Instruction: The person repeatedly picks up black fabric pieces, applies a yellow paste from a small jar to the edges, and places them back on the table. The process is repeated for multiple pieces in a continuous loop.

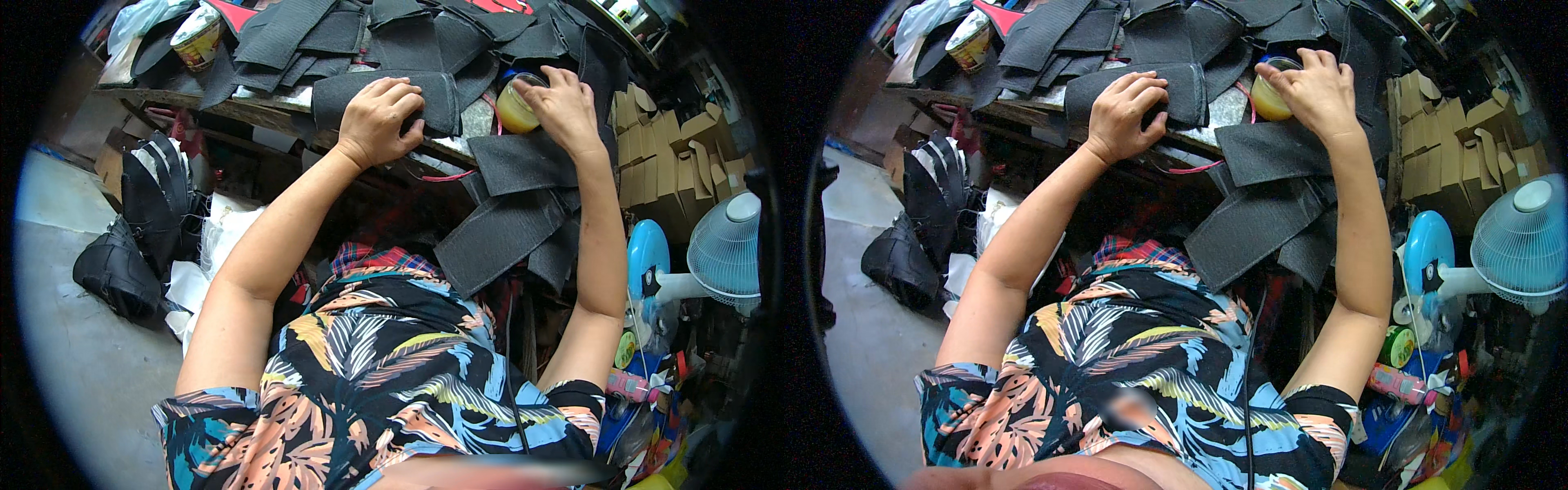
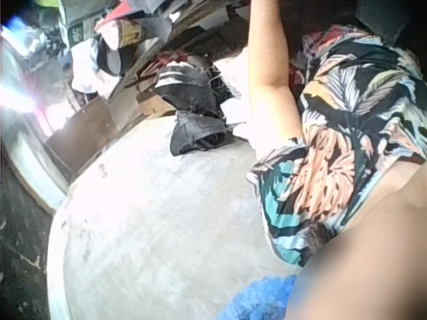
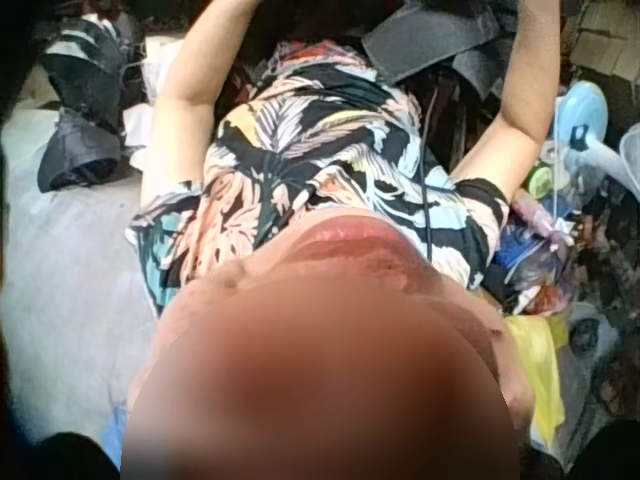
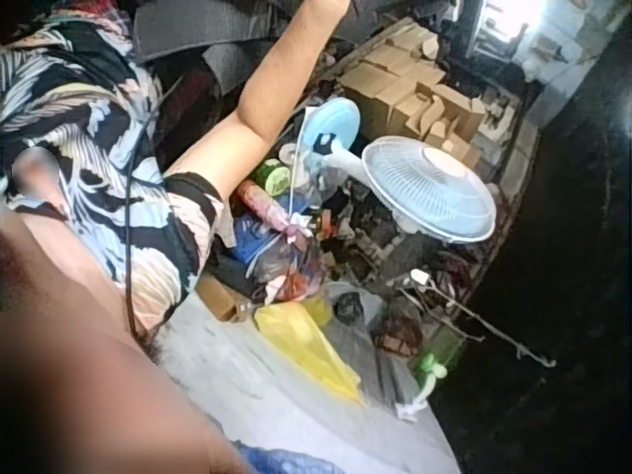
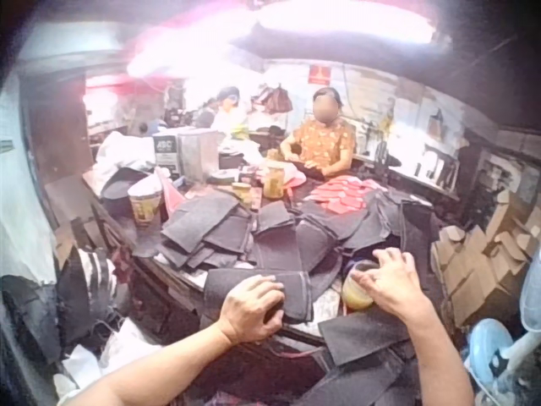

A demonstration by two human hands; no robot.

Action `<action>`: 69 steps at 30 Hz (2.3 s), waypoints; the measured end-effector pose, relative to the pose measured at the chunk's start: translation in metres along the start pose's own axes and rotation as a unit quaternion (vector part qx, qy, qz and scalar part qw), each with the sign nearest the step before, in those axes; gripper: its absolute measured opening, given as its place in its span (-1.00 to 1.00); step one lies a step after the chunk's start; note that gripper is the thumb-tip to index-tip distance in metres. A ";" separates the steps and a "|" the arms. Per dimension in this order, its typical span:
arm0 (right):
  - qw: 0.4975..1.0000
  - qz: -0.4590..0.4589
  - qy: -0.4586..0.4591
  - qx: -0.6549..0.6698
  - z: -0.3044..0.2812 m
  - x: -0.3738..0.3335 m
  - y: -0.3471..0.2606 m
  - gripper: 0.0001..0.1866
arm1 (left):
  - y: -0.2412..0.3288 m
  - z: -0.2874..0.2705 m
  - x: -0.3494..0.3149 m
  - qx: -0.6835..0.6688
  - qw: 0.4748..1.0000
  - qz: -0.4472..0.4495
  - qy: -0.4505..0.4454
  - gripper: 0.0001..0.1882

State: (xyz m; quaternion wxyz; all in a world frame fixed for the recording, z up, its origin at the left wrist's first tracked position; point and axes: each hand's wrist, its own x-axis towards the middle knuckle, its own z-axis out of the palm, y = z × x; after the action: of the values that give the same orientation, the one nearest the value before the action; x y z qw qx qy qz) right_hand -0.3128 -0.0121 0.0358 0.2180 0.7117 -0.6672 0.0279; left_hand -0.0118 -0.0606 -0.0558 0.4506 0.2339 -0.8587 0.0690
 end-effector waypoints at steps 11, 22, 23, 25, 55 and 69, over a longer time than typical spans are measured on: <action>0.977 -0.039 0.205 0.037 -0.038 -0.015 0.026 -0.28 | -0.001 0.004 -0.002 0.002 1.000 -0.005 0.002 -0.80; 0.959 -0.047 0.171 0.222 -0.097 -0.091 -0.001 -0.19 | -0.023 -0.023 0.039 -0.181 0.943 -0.176 0.215 -0.88; 0.949 -0.047 0.194 0.244 -0.102 -0.095 -0.004 -0.18 | -0.027 -0.037 0.049 -0.120 0.951 -0.135 0.252 -0.89; 0.931 -0.050 0.215 0.290 -0.107 -0.100 -0.013 -0.19 | -0.032 -0.071 0.065 -0.026 0.956 -0.089 0.278 -0.83; 0.823 0.029 0.097 0.558 -0.053 -0.122 -0.108 -0.06 | 0.077 -0.078 0.003 -0.521 0.718 -0.420 -0.193 -0.73; 0.926 -0.133 0.163 0.313 -0.062 -0.096 -0.104 -0.34 | 0.080 -0.095 0.007 -0.559 0.642 -0.422 -0.312 -0.61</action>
State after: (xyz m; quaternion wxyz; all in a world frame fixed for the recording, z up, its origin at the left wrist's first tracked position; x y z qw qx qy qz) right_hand -0.2079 0.1005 0.0320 0.0917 0.8116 -0.4792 0.3214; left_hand 0.0179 0.0388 0.0125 0.1809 0.2819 -0.6320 -0.6988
